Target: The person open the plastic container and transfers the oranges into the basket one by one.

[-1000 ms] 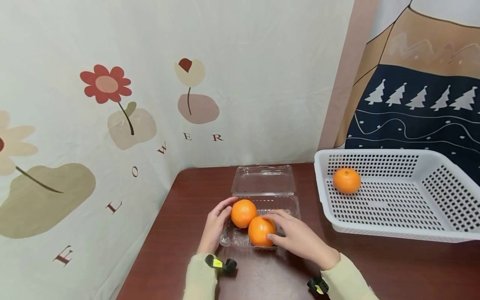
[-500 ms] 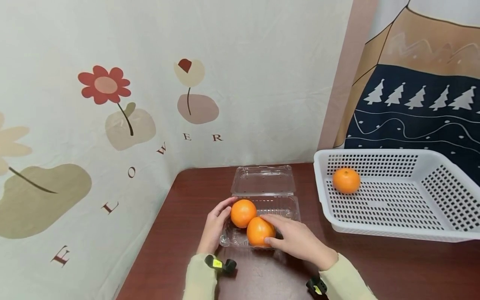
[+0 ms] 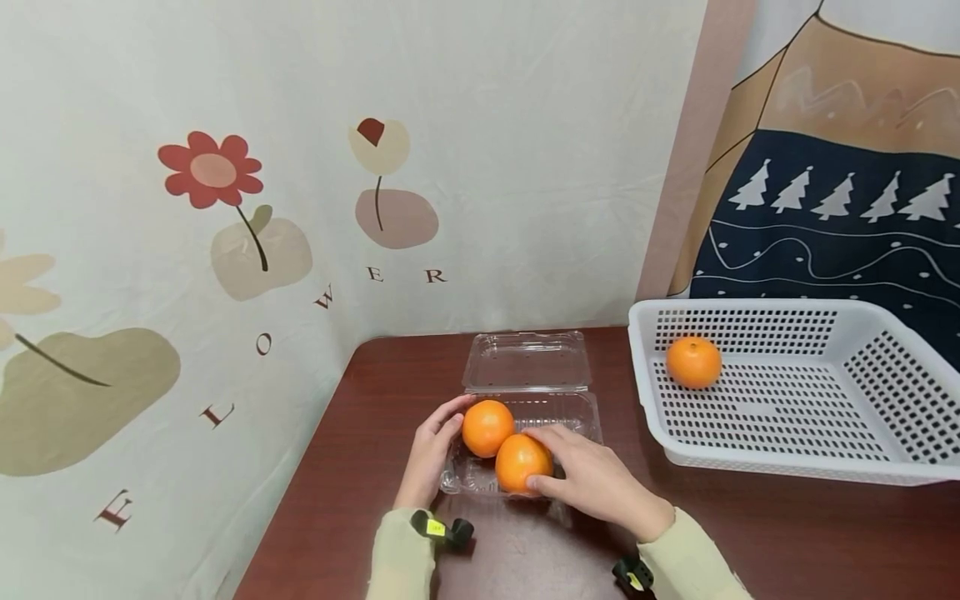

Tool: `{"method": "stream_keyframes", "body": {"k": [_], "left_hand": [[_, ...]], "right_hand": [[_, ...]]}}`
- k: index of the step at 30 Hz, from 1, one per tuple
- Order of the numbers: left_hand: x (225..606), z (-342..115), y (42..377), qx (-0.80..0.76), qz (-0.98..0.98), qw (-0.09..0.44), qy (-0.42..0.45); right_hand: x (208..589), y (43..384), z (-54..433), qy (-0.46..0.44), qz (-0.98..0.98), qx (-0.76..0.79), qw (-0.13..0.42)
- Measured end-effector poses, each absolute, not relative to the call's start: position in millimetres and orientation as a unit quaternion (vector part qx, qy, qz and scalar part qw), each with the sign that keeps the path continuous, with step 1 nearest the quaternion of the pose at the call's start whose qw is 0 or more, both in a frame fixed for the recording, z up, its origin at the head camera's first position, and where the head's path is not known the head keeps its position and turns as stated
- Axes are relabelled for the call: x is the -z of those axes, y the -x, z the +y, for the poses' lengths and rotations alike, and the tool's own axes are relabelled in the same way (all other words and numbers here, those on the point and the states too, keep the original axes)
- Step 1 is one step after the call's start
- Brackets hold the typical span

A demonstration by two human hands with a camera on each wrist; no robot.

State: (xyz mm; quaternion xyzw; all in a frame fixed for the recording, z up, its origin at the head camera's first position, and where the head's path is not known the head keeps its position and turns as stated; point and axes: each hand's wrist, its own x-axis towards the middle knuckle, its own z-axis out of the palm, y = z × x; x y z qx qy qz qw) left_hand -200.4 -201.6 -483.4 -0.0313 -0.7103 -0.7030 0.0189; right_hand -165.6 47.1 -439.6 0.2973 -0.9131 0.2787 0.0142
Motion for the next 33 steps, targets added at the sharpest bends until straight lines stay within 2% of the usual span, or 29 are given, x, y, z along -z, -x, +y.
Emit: {"method": "stream_keyframes", "body": {"k": [16, 27, 33], "left_hand": [[482.4, -201.2, 201.4, 0.704, -0.709, 0.03, 0.038], [483.8, -201.3, 201.8, 0.697, -0.715, 0.032, 0.045], [479.7, -201.2, 199.7, 0.703, -0.71, 0.016, 0.037]], "right_hand": [[440.4, 166.6, 44.5, -0.273, -0.923, -0.272, 0.018], [437.5, 168.3, 44.9, -0.276, -0.918, -0.285, -0.017], [436.4, 169.9, 45.3, -0.281, -0.914, -0.292, -0.037]]}}
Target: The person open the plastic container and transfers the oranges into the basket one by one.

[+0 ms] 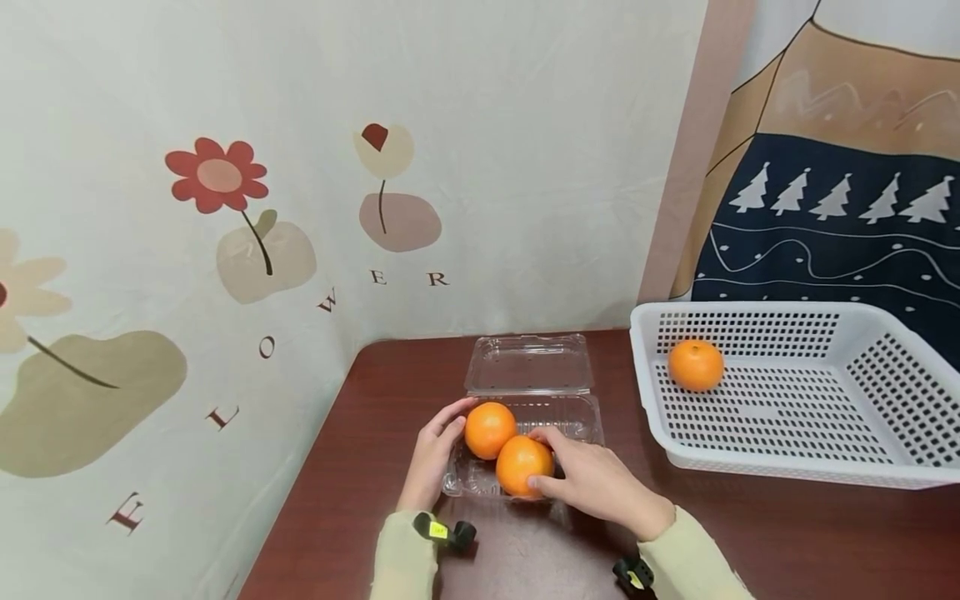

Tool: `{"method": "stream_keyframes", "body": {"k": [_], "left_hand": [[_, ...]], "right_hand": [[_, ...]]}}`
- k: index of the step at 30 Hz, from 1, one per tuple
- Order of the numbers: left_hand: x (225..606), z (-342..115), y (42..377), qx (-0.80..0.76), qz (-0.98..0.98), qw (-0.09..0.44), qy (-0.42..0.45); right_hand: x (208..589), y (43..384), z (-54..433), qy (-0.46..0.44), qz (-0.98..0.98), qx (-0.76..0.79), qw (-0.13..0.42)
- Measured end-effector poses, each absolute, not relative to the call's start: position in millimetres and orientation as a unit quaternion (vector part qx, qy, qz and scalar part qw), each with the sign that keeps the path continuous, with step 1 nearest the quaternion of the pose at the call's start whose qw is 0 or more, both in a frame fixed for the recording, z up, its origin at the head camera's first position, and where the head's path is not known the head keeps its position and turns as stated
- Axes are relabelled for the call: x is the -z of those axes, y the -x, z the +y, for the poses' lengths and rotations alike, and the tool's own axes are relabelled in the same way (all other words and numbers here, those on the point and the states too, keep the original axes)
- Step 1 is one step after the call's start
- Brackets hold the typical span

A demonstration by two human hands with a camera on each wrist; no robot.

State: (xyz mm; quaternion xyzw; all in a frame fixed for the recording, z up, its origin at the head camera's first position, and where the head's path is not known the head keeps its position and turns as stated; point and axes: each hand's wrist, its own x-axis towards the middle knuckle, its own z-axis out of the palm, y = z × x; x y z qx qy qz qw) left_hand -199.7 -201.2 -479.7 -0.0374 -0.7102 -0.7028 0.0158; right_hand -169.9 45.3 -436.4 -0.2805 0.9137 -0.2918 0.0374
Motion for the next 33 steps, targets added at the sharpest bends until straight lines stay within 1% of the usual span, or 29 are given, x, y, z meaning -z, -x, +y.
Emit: {"method": "stream_keyframes", "body": {"k": [4, 8, 19, 33], "left_hand": [[471, -199, 195, 0.702, -0.711, 0.011, 0.037], [465, -197, 191, 0.698, -0.714, 0.01, 0.042], [464, -197, 190, 0.698, -0.715, 0.006, 0.041], [464, -197, 191, 0.693, -0.719, 0.014, 0.045]], "right_hand": [[435, 170, 45, 0.279, 0.912, 0.297, 0.047], [433, 169, 44, 0.278, 0.912, 0.298, 0.045], [433, 170, 41, 0.263, 0.915, 0.299, 0.054], [439, 171, 35, 0.262, 0.923, 0.282, 0.028]]}}
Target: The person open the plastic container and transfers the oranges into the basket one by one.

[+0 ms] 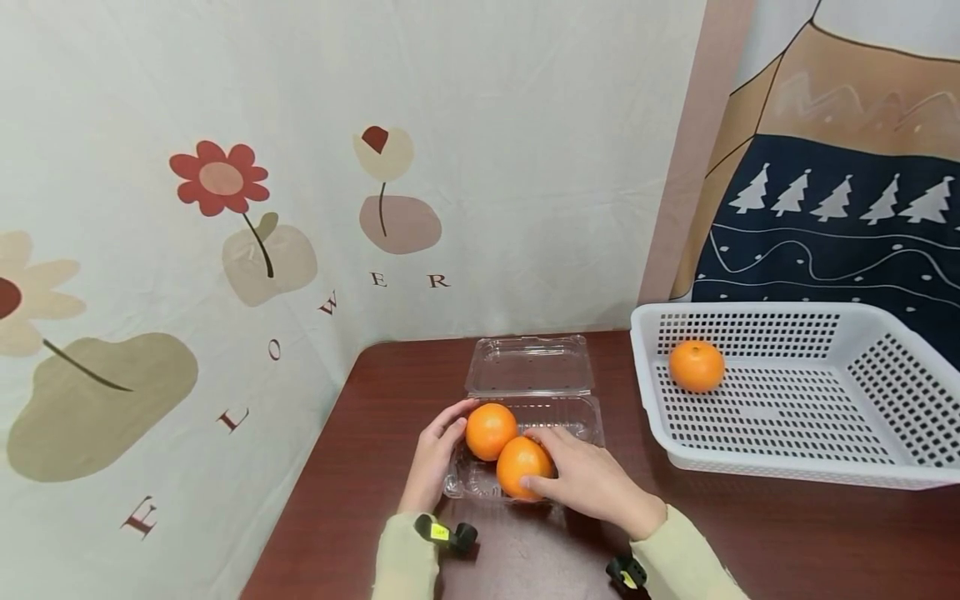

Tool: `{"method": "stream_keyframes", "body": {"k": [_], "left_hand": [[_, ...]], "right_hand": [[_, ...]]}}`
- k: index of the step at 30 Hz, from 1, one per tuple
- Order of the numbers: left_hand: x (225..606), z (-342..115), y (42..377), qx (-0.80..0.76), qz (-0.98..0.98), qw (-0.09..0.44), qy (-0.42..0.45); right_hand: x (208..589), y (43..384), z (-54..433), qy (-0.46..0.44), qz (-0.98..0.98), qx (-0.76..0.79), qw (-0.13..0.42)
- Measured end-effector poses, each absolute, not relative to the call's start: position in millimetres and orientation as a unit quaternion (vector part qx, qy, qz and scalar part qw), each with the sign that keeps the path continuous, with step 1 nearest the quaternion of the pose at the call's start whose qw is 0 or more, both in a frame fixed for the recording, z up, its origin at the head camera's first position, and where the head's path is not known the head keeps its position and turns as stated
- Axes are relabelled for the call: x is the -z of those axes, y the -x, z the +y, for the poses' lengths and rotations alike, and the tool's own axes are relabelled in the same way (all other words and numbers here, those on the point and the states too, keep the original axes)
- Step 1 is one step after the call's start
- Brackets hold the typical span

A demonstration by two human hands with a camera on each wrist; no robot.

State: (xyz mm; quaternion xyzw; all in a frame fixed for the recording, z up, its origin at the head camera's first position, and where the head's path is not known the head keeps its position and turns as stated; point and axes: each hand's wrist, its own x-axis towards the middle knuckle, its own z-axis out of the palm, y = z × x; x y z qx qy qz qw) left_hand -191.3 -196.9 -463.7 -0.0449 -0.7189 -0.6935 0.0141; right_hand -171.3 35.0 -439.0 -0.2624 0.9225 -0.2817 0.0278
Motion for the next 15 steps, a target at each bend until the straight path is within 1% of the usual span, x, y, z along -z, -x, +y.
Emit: {"method": "stream_keyframes", "body": {"k": [8, 15], "left_hand": [[464, -196, 192, 0.695, -0.718, 0.01, 0.04], [477, -200, 199, 0.705, -0.707, 0.02, 0.045]], "right_hand": [[439, 170, 35, 0.259, 0.924, 0.282, 0.024], [439, 172, 33, 0.258, 0.921, 0.291, 0.031]]}}
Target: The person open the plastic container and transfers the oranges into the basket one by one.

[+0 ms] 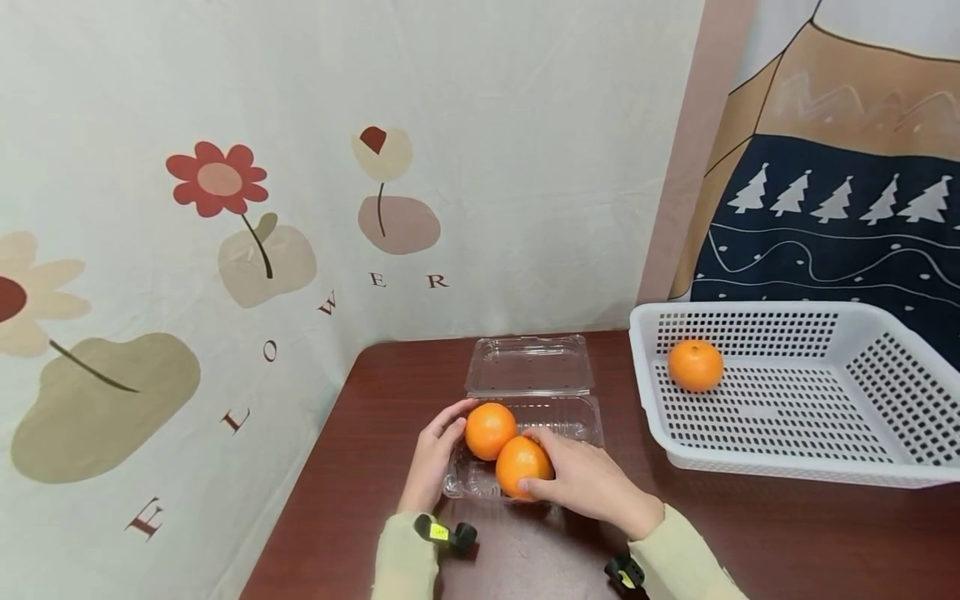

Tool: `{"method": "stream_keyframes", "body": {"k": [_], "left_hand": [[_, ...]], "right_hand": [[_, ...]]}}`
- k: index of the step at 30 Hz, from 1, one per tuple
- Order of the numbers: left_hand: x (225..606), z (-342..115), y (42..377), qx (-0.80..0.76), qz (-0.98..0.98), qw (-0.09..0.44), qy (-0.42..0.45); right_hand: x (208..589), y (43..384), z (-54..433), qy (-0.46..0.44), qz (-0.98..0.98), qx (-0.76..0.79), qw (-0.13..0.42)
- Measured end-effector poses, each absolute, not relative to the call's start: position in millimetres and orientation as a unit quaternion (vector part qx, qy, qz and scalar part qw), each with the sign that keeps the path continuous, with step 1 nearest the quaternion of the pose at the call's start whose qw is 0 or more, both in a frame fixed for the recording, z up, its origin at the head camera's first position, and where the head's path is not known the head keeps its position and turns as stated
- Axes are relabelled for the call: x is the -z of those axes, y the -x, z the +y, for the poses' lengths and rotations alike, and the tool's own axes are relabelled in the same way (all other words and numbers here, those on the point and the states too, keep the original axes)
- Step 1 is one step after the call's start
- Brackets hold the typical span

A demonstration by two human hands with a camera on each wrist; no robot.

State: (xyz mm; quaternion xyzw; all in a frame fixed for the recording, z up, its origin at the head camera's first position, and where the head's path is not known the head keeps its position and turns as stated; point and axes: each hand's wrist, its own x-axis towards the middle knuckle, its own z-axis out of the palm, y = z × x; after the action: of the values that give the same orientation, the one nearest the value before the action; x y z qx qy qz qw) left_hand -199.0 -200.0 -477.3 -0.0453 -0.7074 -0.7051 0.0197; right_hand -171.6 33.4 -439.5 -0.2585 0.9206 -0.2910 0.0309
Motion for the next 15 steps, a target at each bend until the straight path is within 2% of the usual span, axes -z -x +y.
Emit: {"method": "stream_keyframes", "body": {"k": [15], "left_hand": [[485.8, -201.2, 202.9, 0.695, -0.717, 0.036, 0.045]], "right_hand": [[439.9, 169.1, 32.5, 0.259, 0.92, 0.296, 0.003]]}}
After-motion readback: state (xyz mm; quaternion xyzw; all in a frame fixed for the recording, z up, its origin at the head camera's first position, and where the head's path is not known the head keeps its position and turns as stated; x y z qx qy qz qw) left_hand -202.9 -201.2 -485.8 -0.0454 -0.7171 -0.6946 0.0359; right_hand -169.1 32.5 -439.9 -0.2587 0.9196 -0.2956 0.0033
